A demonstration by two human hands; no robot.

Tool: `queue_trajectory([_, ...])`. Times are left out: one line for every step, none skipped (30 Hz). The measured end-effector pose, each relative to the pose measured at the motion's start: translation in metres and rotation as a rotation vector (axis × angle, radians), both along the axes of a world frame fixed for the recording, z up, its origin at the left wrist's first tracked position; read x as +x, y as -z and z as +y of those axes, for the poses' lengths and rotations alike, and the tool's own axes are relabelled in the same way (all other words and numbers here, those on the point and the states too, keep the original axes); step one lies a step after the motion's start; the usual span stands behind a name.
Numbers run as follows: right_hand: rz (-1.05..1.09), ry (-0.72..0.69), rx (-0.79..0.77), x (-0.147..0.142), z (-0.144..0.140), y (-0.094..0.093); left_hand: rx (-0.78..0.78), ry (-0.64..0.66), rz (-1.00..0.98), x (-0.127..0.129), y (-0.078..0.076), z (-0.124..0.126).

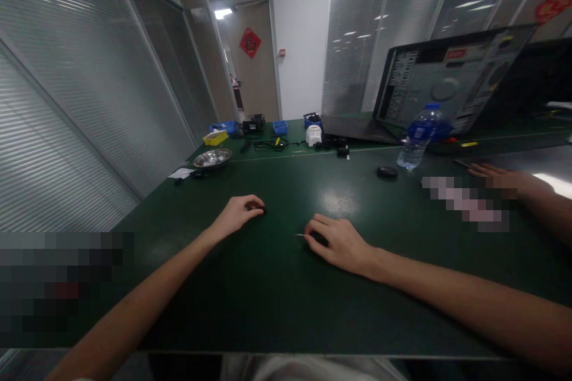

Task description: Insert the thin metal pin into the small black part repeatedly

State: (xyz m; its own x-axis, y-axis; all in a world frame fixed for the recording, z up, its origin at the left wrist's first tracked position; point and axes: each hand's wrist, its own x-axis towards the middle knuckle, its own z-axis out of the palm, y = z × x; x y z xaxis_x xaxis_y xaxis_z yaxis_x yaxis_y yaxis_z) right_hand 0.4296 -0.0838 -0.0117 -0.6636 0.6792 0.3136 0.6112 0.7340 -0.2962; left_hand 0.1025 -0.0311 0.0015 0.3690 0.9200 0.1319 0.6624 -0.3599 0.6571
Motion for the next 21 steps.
queue_trajectory([0.003, -0.003, -0.003, 0.000, 0.000, 0.000, -0.012, -0.063, -0.020, -0.015, 0.001, 0.010])
queue_trajectory([0.004, -0.005, -0.007, 0.000, 0.000, 0.000, -0.021, -0.134, -0.036, -0.032, 0.003, 0.020])
queue_trajectory([0.005, -0.007, -0.010, 0.000, 0.000, 0.000, -0.018, -0.215, -0.041, -0.051, 0.005, 0.030])
queue_trajectory([0.005, -0.009, -0.014, 0.000, 0.000, -0.001, -0.005, -0.297, -0.038, -0.070, 0.008, 0.039])
queue_trajectory([0.003, -0.011, -0.019, 0.000, 0.000, -0.002, 0.020, -0.379, -0.016, -0.089, 0.010, 0.046])
queue_trajectory([0.002, -0.013, -0.026, 0.000, 0.000, -0.002, 0.049, -0.466, 0.021, -0.108, 0.012, 0.052])
queue_trajectory([0.002, -0.014, -0.030, 0.000, 0.000, -0.003, 0.071, -0.551, 0.064, -0.126, 0.014, 0.055])
queue_trajectory([0.002, -0.014, -0.034, 0.000, -0.001, -0.003, 0.097, -0.618, 0.106, -0.142, 0.015, 0.057])
queue_trajectory([0.001, -0.015, -0.037, 0.000, -0.001, -0.004, 0.127, -0.668, 0.146, -0.157, 0.016, 0.058])
queue_trajectory([-0.001, -0.013, -0.038, 0.000, -0.001, -0.004, 0.157, -0.696, 0.185, -0.169, 0.017, 0.057])
queue_trajectory([-0.003, -0.009, -0.036, 0.000, -0.001, -0.003, 0.188, -0.708, 0.222, -0.179, 0.018, 0.055])
queue_trajectory([-0.007, -0.006, -0.033, 0.000, -0.001, -0.003, 0.218, -0.711, 0.260, -0.187, 0.018, 0.053])
queue_trajectory([-0.011, -0.004, -0.029, 0.000, -0.001, -0.003, 0.241, -0.706, 0.299, -0.193, 0.019, 0.052])
queue_trajectory([-0.013, -0.003, -0.025, 0.000, 0.000, -0.002, 0.259, -0.700, 0.339, -0.198, 0.019, 0.051])
queue_trajectory([-0.015, -0.003, -0.021, 0.000, 0.000, -0.002, 0.271, -0.694, 0.378, -0.201, 0.020, 0.050])
queue_trajectory([-0.015, -0.003, -0.019, 0.000, 0.000, -0.002, 0.281, -0.684, 0.418, -0.203, 0.021, 0.050])
queue_trajectory([-0.017, -0.005, -0.020, 0.000, 0.000, -0.002, 0.292, -0.669, 0.458, -0.204, 0.022, 0.050])
queue_trajectory([-0.017, -0.006, -0.022, 0.000, -0.001, -0.002, 0.305, -0.653, 0.498, -0.205, 0.024, 0.050])
queue_trajectory([-0.018, -0.007, -0.024, 0.000, -0.001, -0.002, 0.320, -0.640, 0.536, -0.206, 0.025, 0.050])
queue_trajectory([-0.017, -0.009, -0.025, 0.000, -0.001, -0.002, 0.335, -0.631, 0.569, -0.206, 0.026, 0.051])
queue_trajectory([-0.017, -0.009, -0.024, 0.000, -0.001, -0.002, 0.350, -0.626, 0.595, -0.207, 0.027, 0.051])
